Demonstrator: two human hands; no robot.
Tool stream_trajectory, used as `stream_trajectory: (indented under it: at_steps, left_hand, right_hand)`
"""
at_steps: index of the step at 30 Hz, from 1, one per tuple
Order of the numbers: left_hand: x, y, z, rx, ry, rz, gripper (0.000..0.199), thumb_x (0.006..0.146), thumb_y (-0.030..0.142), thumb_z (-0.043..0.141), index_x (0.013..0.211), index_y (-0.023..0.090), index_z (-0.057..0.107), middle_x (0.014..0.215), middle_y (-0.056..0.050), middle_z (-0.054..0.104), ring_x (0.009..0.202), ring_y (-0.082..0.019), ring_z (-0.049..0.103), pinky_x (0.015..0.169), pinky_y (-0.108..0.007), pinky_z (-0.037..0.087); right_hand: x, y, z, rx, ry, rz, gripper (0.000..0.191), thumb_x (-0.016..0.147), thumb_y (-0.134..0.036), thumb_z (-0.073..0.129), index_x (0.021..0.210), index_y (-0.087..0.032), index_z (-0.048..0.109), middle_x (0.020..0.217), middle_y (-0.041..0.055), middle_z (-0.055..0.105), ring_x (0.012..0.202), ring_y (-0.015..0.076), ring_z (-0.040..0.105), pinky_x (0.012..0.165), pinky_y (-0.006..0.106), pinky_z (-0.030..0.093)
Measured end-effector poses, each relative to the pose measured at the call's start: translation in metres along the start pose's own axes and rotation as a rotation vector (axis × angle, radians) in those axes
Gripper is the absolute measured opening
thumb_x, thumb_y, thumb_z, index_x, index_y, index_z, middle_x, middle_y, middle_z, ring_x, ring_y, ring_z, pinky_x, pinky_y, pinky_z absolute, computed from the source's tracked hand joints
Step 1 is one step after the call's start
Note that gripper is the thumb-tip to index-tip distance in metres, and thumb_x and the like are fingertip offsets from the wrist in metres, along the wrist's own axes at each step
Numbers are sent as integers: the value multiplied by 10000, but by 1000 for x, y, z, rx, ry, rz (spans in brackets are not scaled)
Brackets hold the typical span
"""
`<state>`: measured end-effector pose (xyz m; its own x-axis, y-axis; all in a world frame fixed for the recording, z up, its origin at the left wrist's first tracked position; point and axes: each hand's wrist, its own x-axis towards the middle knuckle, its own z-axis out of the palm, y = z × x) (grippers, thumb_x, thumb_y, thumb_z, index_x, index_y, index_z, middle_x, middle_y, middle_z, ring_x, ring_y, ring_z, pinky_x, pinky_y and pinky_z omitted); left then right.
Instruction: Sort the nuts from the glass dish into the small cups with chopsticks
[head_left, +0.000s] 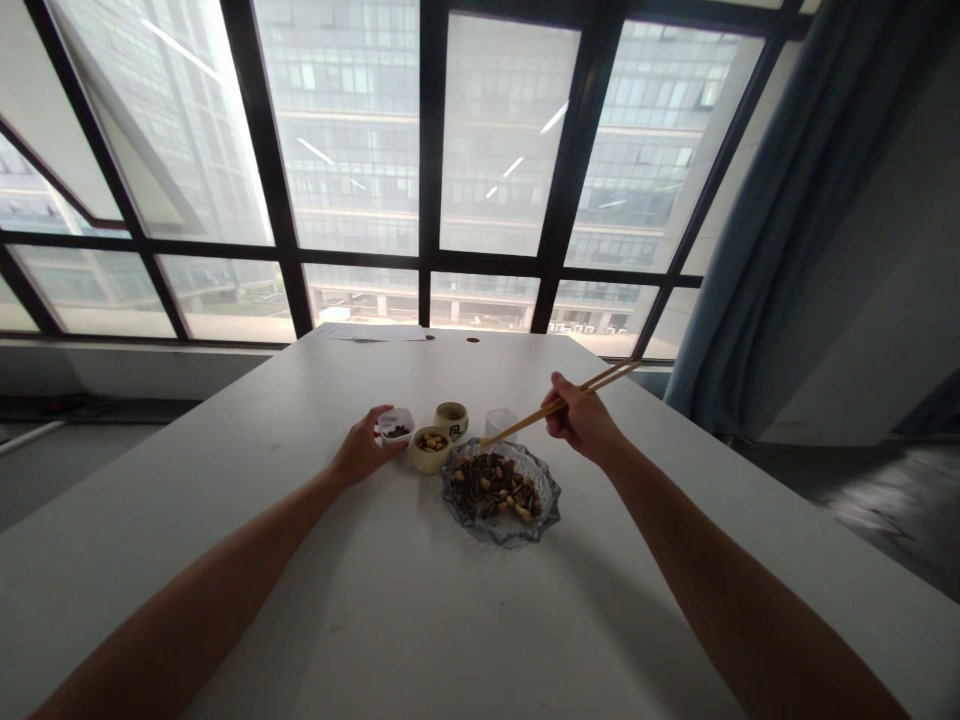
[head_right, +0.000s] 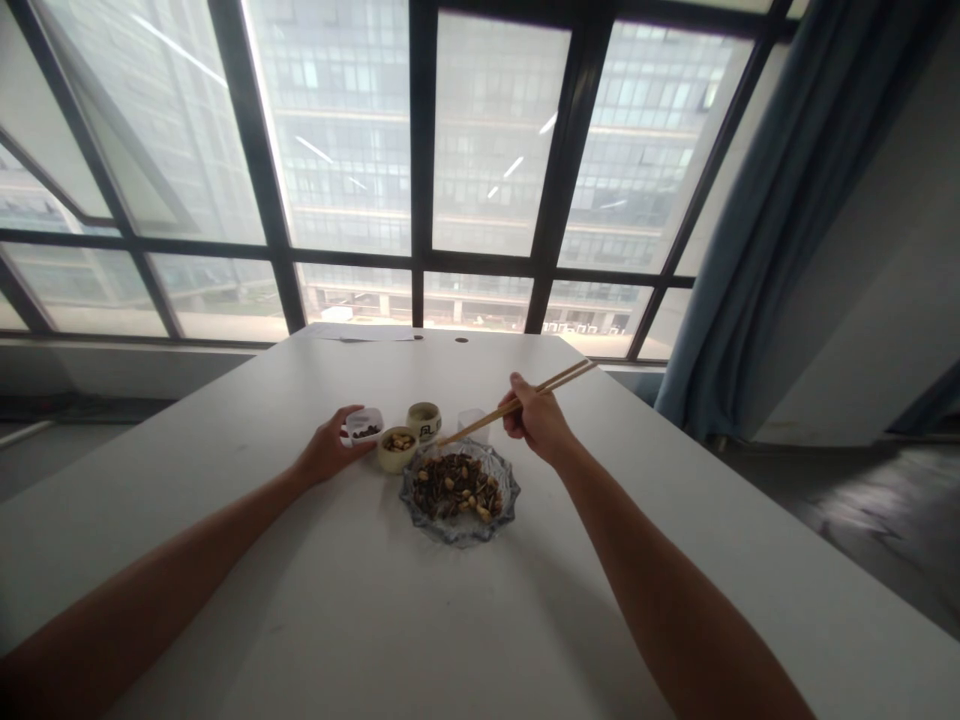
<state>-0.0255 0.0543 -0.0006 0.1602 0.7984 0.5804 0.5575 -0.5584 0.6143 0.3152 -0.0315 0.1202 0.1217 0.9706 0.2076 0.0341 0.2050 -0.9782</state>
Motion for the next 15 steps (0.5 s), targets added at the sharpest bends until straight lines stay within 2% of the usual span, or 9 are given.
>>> stream_trajectory:
  at_steps: [2,5,7,10,12,15]
  left_hand:
    - [0,0,0,-6,-2,-3,675,686,472,743,1258,177,540,1078,-109,727,917,-236,706,777,-371,591]
    - [0,-1,0,-6,-1,3,668,686,474,747,1253,187,541,1078,-104,729,916,-237,709,769,-369,595]
    - [0,-1,0,10,5,7,662,689,472,748,1251,190,543,1079,-104,728,919,-238,708,772,-371,597]
    - [0,-2,0,34,-1,8,651,692,454,749,1252,193,544,1098,-105,720,909,-236,707,764,-368,602]
    - [0,-3,1,33,-13,11,644,694,445,749,1251,195,544,1114,-104,715,904,-233,705,755,-361,604]
    - [0,-3,2,24,-10,12,650,699,451,747,1257,190,540,1113,-105,712,912,-231,701,771,-363,602]
  right_hand:
    - [5,0,-2,167,18,90,507,880,-542,587,531,-183,513,343,-9,447,286,71,344,288,186,255]
    - [6,0,-1,228,15,129,472,889,-492,597,545,-180,514,351,-8,452,295,72,349,288,182,256]
    - [2,1,4,191,54,57,496,880,-530,596,536,-180,522,348,-1,461,287,77,357,282,190,259]
    - [-8,4,22,42,115,-171,561,844,-651,585,554,-171,569,371,14,511,285,85,399,287,203,292]
    - [-14,7,38,-71,108,-294,603,822,-722,558,595,-166,600,417,23,560,307,91,451,310,206,337]
    - [-16,15,63,-144,69,-364,632,832,-770,482,654,-175,603,470,15,589,353,98,499,348,206,384]
